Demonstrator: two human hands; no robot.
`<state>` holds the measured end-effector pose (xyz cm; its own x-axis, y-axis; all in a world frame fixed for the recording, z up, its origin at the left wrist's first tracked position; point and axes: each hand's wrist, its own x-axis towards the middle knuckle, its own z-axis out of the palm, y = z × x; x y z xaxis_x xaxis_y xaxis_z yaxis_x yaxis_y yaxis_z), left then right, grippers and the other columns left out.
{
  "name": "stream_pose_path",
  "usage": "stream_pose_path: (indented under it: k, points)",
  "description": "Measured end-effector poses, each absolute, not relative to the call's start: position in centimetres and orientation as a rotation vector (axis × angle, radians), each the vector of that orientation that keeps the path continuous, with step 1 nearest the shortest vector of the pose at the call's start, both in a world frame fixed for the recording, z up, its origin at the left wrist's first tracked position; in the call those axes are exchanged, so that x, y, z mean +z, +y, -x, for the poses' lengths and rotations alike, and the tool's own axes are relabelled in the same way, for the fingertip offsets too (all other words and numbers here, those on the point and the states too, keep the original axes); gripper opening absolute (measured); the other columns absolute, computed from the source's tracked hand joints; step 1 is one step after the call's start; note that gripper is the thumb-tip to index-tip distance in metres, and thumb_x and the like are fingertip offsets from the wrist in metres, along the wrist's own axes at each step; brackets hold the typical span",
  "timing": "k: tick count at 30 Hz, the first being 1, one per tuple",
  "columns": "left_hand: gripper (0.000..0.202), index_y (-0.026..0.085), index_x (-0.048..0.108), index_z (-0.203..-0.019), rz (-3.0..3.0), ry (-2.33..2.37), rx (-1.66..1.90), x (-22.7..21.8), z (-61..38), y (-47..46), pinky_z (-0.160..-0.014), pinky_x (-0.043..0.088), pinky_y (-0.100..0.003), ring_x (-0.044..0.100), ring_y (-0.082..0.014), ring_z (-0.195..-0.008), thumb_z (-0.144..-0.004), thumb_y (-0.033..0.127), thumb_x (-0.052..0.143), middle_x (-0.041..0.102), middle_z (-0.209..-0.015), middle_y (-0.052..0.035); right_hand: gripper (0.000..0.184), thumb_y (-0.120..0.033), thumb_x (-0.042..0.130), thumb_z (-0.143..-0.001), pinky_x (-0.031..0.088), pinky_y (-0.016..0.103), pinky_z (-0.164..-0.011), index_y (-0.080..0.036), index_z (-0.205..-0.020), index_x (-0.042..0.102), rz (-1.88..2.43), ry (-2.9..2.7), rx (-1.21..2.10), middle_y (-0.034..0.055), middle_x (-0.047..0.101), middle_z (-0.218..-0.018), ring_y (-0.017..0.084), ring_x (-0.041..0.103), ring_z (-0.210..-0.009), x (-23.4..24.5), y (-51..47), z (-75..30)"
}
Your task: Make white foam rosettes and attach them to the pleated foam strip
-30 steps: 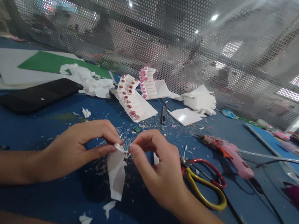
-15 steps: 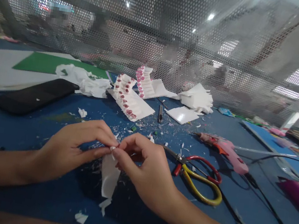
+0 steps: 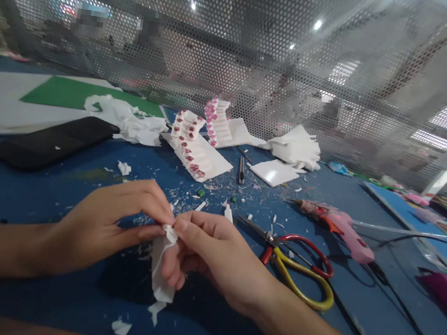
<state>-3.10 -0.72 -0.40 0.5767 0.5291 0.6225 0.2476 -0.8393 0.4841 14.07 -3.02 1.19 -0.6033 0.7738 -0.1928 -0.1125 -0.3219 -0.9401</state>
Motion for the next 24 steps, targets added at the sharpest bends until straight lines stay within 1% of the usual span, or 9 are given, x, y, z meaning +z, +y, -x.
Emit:
stream_pose_path:
  k: [3,5,7,9,10,11,13,18,24]
  points:
    - [0.008,0.019,0.052,-0.082,-2.474,0.628,1.124,-0.44,3.1,-0.66,-0.066,0.041,-0.022,0.052,-0.0116,-0.074,-0.078,0.014,0.048,0.057,-0.078,-0.0007,0.022,-0.03,0.043,-0.081,0.038,0.011,-0.042,-0.014,-0.066,0.045,0.941,-1.389,1.943,-0.0041,0.053,-0.048,0.002,0.048,-0.04,1.35,-3.09,-13.97]
    - [0.007,0.018,0.052,-0.082,-2.474,0.631,1.114,-0.43,3.14,-0.66,-0.067,0.041,-0.022,0.052,-0.0115,-0.074,-0.078,0.014,0.048,0.057,-0.078,-0.0009,0.022,-0.03,0.041,-0.082,0.038,0.012,-0.042,-0.016,-0.065,0.042,1.051,-1.518,1.821,-0.0044,0.052,-0.048,0.002,0.047,-0.04,1.45,-3.29,-13.92]
    - [0.006,0.017,0.053,-0.08,-2.467,0.649,1.116,-0.39,3.17,-0.67,-0.066,0.04,-0.021,0.052,-0.0111,-0.074,-0.077,0.014,0.049,0.057,-0.077,-0.0008,0.018,-0.028,0.04,-0.082,0.04,0.014,-0.045,-0.017,-0.067,0.041,1.158,-1.676,1.47,-0.0038,0.051,-0.053,0.004,0.048,-0.045,1.44,-3.54,-13.97]
    - [0.004,0.016,0.053,-0.078,-2.454,0.673,1.141,-0.36,3.17,-0.7,-0.066,0.04,-0.02,0.052,-0.0104,-0.072,-0.077,0.014,0.05,0.056,-0.075,-0.0003,0.008,-0.025,0.045,-0.079,0.043,0.018,-0.054,-0.018,-0.075,0.043,1.137,-1.828,0.957,-0.0014,0.053,-0.066,0.006,0.052,-0.058,1.32,-3.76,-14.13]
    - [0.003,0.016,0.053,-0.076,-2.444,0.688,1.158,-0.35,3.15,-0.72,-0.065,0.04,-0.02,0.052,-0.0101,-0.071,-0.076,0.014,0.05,0.056,-0.074,0.0,0.007,-0.024,0.049,-0.076,0.044,0.019,-0.059,-0.019,-0.079,0.044,1.089,-1.891,0.711,-0.0003,0.054,-0.073,0.008,0.053,-0.065,1.23,-3.84,-14.22]
    - [0.003,0.016,0.053,-0.076,-2.433,0.7,1.172,-0.34,3.12,-0.74,-0.065,0.04,-0.019,0.052,-0.0099,-0.071,-0.076,0.014,0.051,0.055,-0.073,0.0002,0.013,-0.023,0.053,-0.073,0.044,0.021,-0.062,-0.02,-0.083,0.045,1.038,-1.954,0.51,0.0006,0.054,-0.078,0.009,0.054,-0.07,1.15,-3.89,-14.3]
    - [0.002,0.016,0.053,-0.076,-2.41,0.711,1.182,-0.33,3.03,-0.77,-0.064,0.04,-0.019,0.051,-0.0097,-0.07,-0.076,0.014,0.051,0.055,-0.073,0.0003,0.019,-0.02,0.057,-0.07,0.045,0.021,-0.063,-0.02,-0.085,0.046,0.975,-2.073,0.265,0.0007,0.056,-0.079,0.01,0.054,-0.07,1.02,-3.92,-14.38]
    - [0.003,0.017,0.053,-0.076,-2.363,0.727,1.166,-0.3,2.84,-0.81,-0.063,0.04,-0.02,0.051,-0.0099,-0.069,-0.077,0.016,0.05,0.055,-0.073,0.0007,0.005,-0.016,0.053,-0.073,0.045,0.017,-0.054,-0.019,-0.077,0.052,1.012,-2.155,0.106,-0.0018,0.059,-0.067,0.008,0.055,-0.057,0.97,-3.8,-14.17]
    - [0.003,0.017,0.054,-0.075,-2.329,0.751,1.163,-0.34,2.86,-0.84,-0.063,0.04,-0.019,0.052,-0.0089,-0.068,-0.076,0.018,0.052,0.055,-0.072,0.0014,0.003,-0.017,0.054,-0.074,0.044,0.015,-0.055,-0.016,-0.077,0.054,0.991,-2.177,0.039,-0.0004,0.059,-0.067,0.007,0.055,-0.058,0.84,-3.62,-14.33]
